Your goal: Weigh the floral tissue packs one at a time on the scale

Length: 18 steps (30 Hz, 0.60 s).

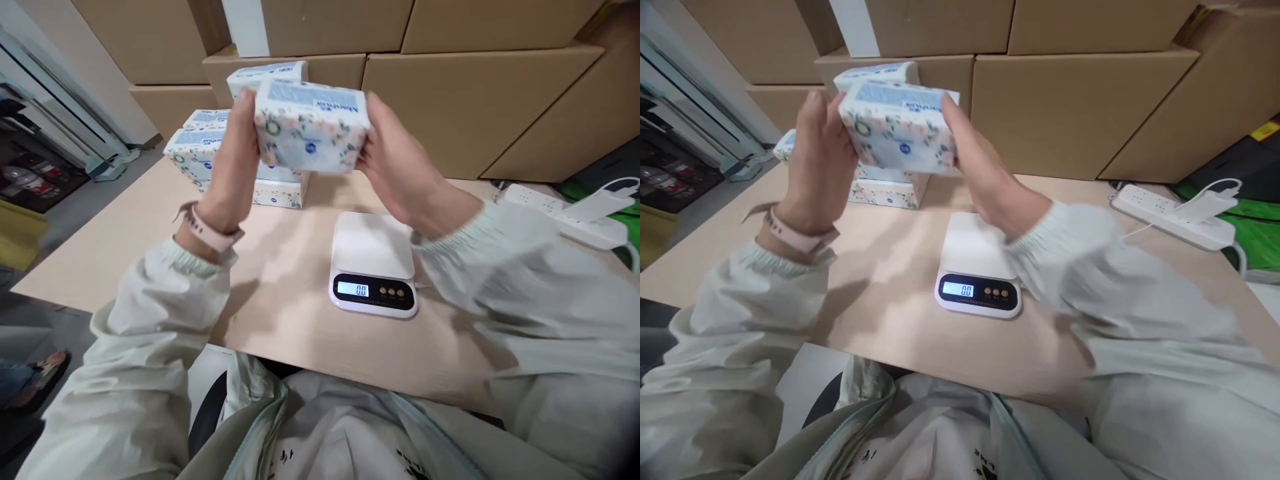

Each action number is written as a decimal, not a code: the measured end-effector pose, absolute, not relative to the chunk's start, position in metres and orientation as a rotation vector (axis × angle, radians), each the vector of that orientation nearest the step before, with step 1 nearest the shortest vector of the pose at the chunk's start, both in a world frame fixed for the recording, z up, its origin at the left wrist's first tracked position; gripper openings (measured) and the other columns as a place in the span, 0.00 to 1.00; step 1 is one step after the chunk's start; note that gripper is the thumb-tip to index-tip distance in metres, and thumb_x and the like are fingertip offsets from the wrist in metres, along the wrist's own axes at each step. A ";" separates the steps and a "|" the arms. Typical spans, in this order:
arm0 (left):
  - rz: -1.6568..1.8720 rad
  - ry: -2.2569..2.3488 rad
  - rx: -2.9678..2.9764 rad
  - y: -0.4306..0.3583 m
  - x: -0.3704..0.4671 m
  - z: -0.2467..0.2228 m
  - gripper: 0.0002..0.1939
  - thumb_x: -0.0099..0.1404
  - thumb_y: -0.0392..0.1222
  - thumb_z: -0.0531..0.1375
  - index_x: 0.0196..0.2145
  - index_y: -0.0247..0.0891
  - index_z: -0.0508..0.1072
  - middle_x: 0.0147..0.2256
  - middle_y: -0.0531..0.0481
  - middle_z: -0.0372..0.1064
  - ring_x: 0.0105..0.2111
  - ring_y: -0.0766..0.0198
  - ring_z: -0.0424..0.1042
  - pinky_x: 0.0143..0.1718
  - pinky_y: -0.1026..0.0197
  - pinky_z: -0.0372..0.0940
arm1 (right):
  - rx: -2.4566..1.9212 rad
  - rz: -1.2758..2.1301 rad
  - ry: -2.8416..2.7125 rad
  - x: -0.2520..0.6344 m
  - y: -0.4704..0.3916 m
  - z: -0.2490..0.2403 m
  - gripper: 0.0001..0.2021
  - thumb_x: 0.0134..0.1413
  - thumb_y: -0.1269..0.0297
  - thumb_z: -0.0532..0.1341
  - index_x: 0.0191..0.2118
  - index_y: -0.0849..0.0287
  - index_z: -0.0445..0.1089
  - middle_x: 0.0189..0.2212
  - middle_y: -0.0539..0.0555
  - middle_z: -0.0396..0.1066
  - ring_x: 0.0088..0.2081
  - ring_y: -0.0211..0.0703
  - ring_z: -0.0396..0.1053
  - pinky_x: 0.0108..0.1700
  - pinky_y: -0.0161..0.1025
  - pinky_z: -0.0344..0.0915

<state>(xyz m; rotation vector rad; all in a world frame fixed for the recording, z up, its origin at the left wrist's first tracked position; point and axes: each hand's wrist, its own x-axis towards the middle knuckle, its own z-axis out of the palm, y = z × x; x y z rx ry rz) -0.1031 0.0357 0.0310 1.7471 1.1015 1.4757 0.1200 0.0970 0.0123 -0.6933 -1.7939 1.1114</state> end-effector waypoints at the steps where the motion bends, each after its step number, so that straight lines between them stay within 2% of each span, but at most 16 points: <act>1: 1.478 0.988 1.709 0.020 -0.088 0.026 0.28 0.87 0.49 0.39 0.65 0.43 0.75 0.68 0.58 0.69 0.82 0.49 0.41 0.77 0.46 0.57 | -0.696 1.220 -1.748 0.142 0.073 0.010 0.28 0.76 0.37 0.49 0.59 0.48 0.77 0.61 0.50 0.80 0.70 0.54 0.73 0.73 0.60 0.71; 3: 1.391 0.858 1.690 -0.005 -0.061 0.010 0.23 0.85 0.56 0.49 0.64 0.47 0.76 0.72 0.57 0.66 0.82 0.50 0.44 0.81 0.46 0.52 | -0.783 1.293 -1.704 0.182 0.032 0.005 0.26 0.77 0.38 0.50 0.64 0.43 0.74 0.67 0.48 0.75 0.74 0.53 0.67 0.77 0.62 0.65; 5: 1.296 0.840 1.677 -0.019 -0.039 -0.010 0.24 0.82 0.62 0.55 0.67 0.52 0.75 0.75 0.59 0.59 0.82 0.52 0.44 0.83 0.47 0.47 | -0.883 1.332 -1.666 0.213 0.004 -0.003 0.25 0.77 0.39 0.51 0.67 0.39 0.72 0.70 0.46 0.72 0.77 0.53 0.63 0.79 0.63 0.62; 7: 1.240 0.864 1.647 -0.027 -0.024 -0.030 0.28 0.80 0.65 0.57 0.70 0.52 0.72 0.78 0.58 0.54 0.82 0.52 0.41 0.84 0.48 0.45 | -0.957 1.372 -1.638 0.234 -0.010 -0.014 0.25 0.76 0.39 0.53 0.69 0.37 0.71 0.72 0.44 0.70 0.77 0.53 0.62 0.80 0.64 0.61; 11: 1.169 0.970 1.632 -0.039 -0.019 -0.063 0.34 0.79 0.66 0.58 0.75 0.50 0.67 0.79 0.52 0.52 0.83 0.49 0.38 0.83 0.46 0.46 | -1.063 1.347 -1.616 0.262 -0.021 -0.048 0.25 0.74 0.40 0.58 0.71 0.32 0.68 0.74 0.43 0.68 0.78 0.54 0.60 0.79 0.68 0.61; 13: 1.147 1.010 1.657 -0.043 -0.027 -0.076 0.35 0.79 0.64 0.60 0.76 0.49 0.66 0.79 0.50 0.51 0.82 0.48 0.43 0.83 0.44 0.45 | -1.149 1.218 -1.567 0.272 -0.026 -0.068 0.26 0.73 0.40 0.58 0.72 0.32 0.66 0.76 0.43 0.64 0.80 0.54 0.57 0.80 0.70 0.58; 15: 1.206 1.078 1.629 -0.042 -0.037 -0.088 0.34 0.78 0.63 0.61 0.74 0.47 0.68 0.78 0.45 0.53 0.80 0.46 0.50 0.82 0.41 0.48 | -1.210 1.008 -1.492 0.279 -0.031 -0.088 0.28 0.74 0.40 0.58 0.74 0.34 0.63 0.78 0.46 0.61 0.80 0.55 0.56 0.82 0.70 0.52; 18: 1.384 1.250 1.406 -0.033 -0.052 -0.101 0.31 0.75 0.64 0.63 0.66 0.42 0.76 0.71 0.38 0.67 0.71 0.42 0.67 0.74 0.36 0.62 | -1.224 0.729 -1.408 0.288 -0.036 -0.108 0.28 0.75 0.42 0.58 0.74 0.39 0.66 0.73 0.53 0.69 0.77 0.58 0.63 0.81 0.72 0.53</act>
